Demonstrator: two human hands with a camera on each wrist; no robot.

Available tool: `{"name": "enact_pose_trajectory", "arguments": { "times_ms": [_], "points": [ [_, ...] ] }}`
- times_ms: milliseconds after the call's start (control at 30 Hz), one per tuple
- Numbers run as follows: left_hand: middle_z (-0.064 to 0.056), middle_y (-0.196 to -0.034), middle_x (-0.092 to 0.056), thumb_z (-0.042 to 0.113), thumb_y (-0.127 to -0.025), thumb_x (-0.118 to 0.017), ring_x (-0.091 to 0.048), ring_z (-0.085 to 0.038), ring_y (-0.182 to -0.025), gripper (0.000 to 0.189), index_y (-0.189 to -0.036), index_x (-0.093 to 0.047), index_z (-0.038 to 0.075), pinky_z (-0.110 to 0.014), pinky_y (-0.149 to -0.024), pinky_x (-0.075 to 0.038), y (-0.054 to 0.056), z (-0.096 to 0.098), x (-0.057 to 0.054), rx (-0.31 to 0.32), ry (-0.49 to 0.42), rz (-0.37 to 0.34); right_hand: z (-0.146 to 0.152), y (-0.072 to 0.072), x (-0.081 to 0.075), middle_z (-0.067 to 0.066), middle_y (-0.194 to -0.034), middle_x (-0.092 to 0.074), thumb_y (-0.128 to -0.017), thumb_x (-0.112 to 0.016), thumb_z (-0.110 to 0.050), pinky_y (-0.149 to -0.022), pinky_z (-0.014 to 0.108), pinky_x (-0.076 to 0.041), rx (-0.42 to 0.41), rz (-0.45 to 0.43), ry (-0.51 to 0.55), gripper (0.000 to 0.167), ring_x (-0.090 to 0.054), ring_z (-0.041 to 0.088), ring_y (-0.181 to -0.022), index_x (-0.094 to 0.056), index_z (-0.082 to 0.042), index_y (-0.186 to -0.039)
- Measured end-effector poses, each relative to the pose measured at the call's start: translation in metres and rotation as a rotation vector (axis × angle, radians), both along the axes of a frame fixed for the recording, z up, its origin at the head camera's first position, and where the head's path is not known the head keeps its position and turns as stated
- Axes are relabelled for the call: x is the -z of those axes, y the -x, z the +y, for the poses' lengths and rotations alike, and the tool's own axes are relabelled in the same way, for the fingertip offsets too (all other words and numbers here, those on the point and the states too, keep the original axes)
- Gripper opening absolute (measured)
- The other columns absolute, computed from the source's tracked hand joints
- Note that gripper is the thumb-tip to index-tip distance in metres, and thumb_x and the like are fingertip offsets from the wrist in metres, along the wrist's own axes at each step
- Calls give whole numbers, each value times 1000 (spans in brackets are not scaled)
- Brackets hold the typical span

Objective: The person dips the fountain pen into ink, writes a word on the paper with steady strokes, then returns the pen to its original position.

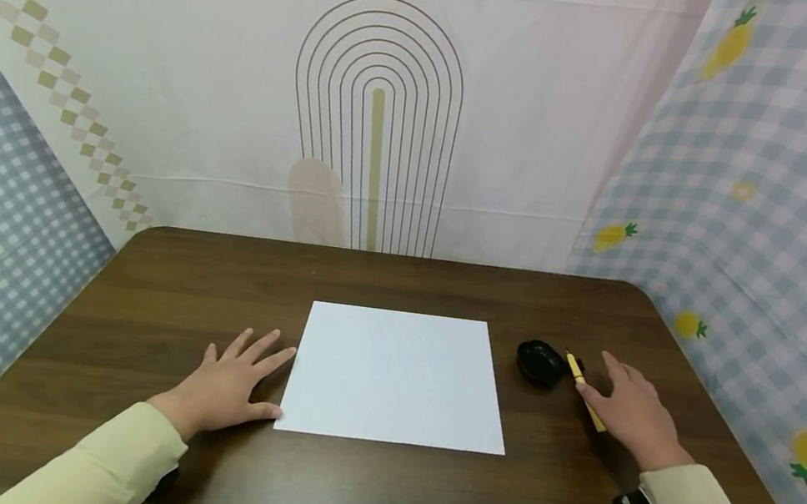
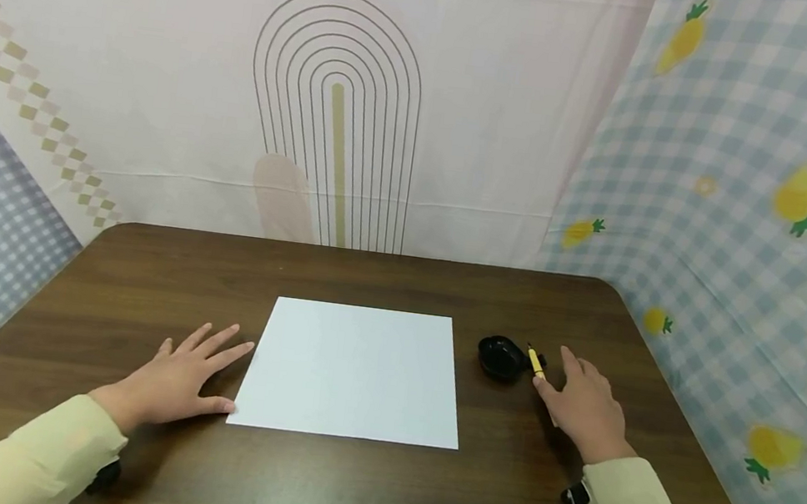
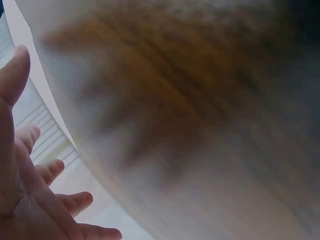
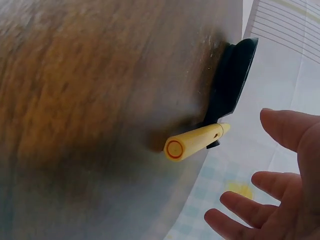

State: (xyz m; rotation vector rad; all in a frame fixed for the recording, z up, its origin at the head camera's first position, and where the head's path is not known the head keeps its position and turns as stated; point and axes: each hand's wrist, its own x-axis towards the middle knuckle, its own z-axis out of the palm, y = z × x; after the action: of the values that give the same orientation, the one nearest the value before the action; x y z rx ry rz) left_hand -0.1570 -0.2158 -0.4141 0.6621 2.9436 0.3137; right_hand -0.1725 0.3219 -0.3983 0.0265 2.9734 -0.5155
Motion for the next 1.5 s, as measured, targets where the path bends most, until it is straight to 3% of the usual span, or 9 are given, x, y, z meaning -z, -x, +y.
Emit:
{"name": "enact_pose_trajectory", "arguments": {
  "times_ms": [300,633,967,1500],
  "points": [
    [-12,-157,-26,56,-83,-67,-25,-49,-139,79,-149,-40,23,-79,-92,-26,1,6,0,61,-19,-7,4,7,6,44,-140,-28,-96,-56,-43,-94,68,-34,-6,-27,27,83,-31,60,-125,-22,14,-146],
    [-9,-157,-28,53,-85,-67,-27,-46,-139,75,-149,-41,24,-77,-94,-27,5,9,0,83,8,-46,3,10,3,41,-138,-35,-95,-57,-39,-88,64,-42,23,-52,53,79,-42,57,-120,-26,13,-145],
    [-9,-156,-31,50,-87,-67,-29,-44,-139,70,-147,-43,23,-74,-96,-29,7,14,-1,103,31,-78,3,10,1,37,-125,-51,-96,-57,-35,-78,55,-48,33,-58,77,67,-56,47,-104,-39,14,-138],
    [-9,-152,-37,46,-89,-66,-29,-44,-139,62,-143,-50,21,-73,-94,-32,8,13,3,132,24,-87,5,11,2,34,-112,-58,-95,-60,-29,-70,47,-51,46,-80,121,58,-62,35,-87,-47,16,-129]
  ]
}}
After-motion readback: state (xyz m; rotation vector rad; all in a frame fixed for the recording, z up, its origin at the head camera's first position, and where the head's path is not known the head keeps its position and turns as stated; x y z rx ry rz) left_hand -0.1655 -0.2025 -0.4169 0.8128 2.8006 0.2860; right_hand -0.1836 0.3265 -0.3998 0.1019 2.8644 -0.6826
